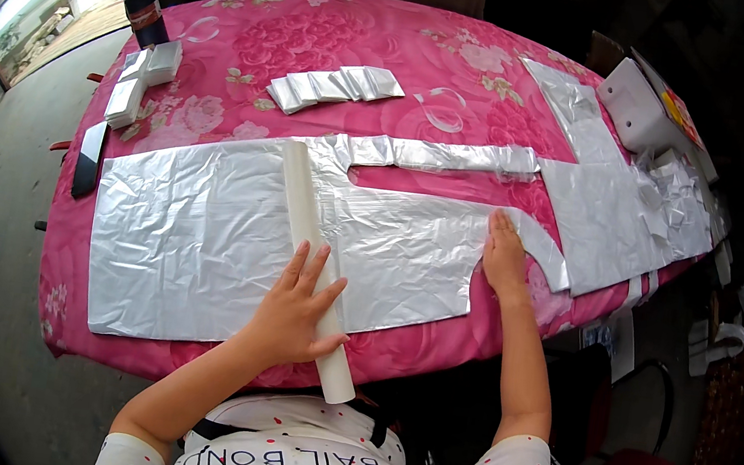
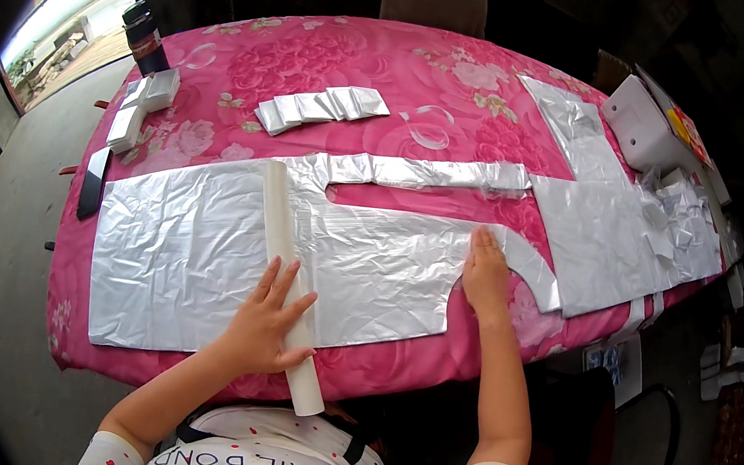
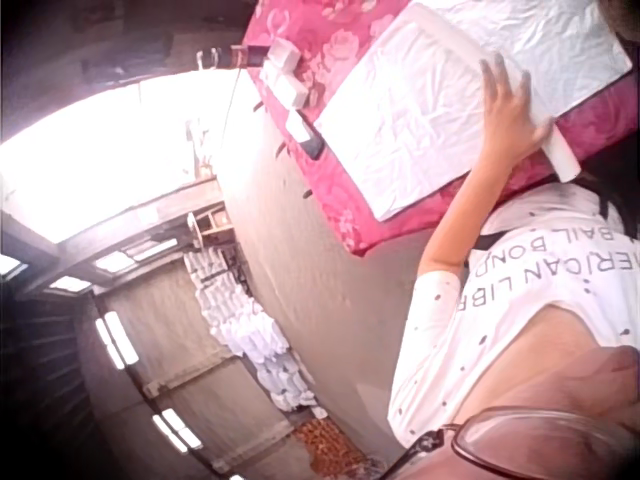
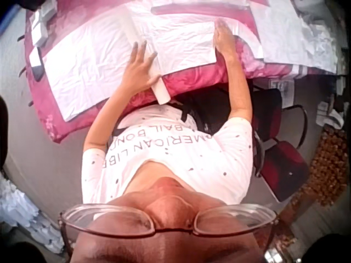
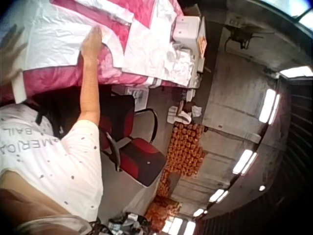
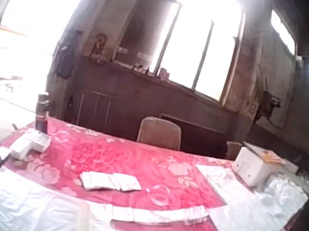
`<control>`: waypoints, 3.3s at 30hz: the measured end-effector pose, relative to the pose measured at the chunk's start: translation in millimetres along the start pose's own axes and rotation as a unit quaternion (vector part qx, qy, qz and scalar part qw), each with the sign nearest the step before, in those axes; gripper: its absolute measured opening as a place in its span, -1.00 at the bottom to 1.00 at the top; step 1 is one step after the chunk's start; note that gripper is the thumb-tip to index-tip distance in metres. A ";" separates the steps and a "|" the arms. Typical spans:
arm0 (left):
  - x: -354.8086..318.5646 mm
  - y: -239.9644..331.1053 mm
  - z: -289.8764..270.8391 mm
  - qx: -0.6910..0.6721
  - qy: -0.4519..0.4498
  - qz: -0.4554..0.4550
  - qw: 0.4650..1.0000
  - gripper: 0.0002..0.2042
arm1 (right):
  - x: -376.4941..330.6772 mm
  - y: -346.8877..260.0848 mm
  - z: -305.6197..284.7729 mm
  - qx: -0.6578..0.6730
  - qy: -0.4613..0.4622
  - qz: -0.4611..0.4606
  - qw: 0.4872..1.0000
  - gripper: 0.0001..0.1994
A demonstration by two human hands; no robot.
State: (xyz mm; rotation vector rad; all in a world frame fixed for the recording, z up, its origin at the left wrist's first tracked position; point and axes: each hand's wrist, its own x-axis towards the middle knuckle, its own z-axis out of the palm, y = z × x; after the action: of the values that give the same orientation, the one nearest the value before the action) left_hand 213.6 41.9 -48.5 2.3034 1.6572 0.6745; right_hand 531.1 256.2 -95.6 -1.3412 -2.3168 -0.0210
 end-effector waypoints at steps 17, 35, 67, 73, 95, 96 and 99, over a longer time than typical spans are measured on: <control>-5.5 15.5 -0.2 0.009 -0.005 0.005 1.000 -0.40 | 0.9 35.9 -38.5 -0.192 0.155 -0.002 0.969 -0.91; -15.0 -15.2 -42.6 -0.669 -0.073 -0.308 0.672 -0.67 | -59.9 -277.2 -66.5 0.497 -0.249 -0.095 0.826 -0.61; 3.2 -31.9 -9.8 -0.100 0.102 -0.045 0.989 -0.50 | -103.0 -245.2 -72.4 0.241 -0.389 0.189 0.869 -0.57; 12.9 -36.6 26.5 0.026 0.069 -0.084 0.994 -0.47 | -78.5 -239.8 -82.1 0.239 -0.492 0.170 0.820 -0.56; 11.0 -37.9 28.0 0.093 0.050 -0.080 0.991 -0.44 | 150.5 -225.3 48.0 0.818 -0.026 0.200 0.538 -0.67; 10.8 -38.2 28.3 0.093 0.051 -0.080 0.991 -0.44 | 152.5 -239.3 35.4 0.816 -0.026 0.147 0.558 -0.64; 9.0 -36.0 23.7 0.089 0.047 -0.087 0.991 -0.45 | 145.7 -305.8 6.6 0.729 -0.064 -0.001 0.681 -0.53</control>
State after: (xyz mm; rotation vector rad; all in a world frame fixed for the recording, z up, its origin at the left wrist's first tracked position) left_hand 197.5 64.4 -82.6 2.2369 2.0088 0.6297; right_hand 215.4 216.4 20.9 -0.4040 -1.4646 1.5760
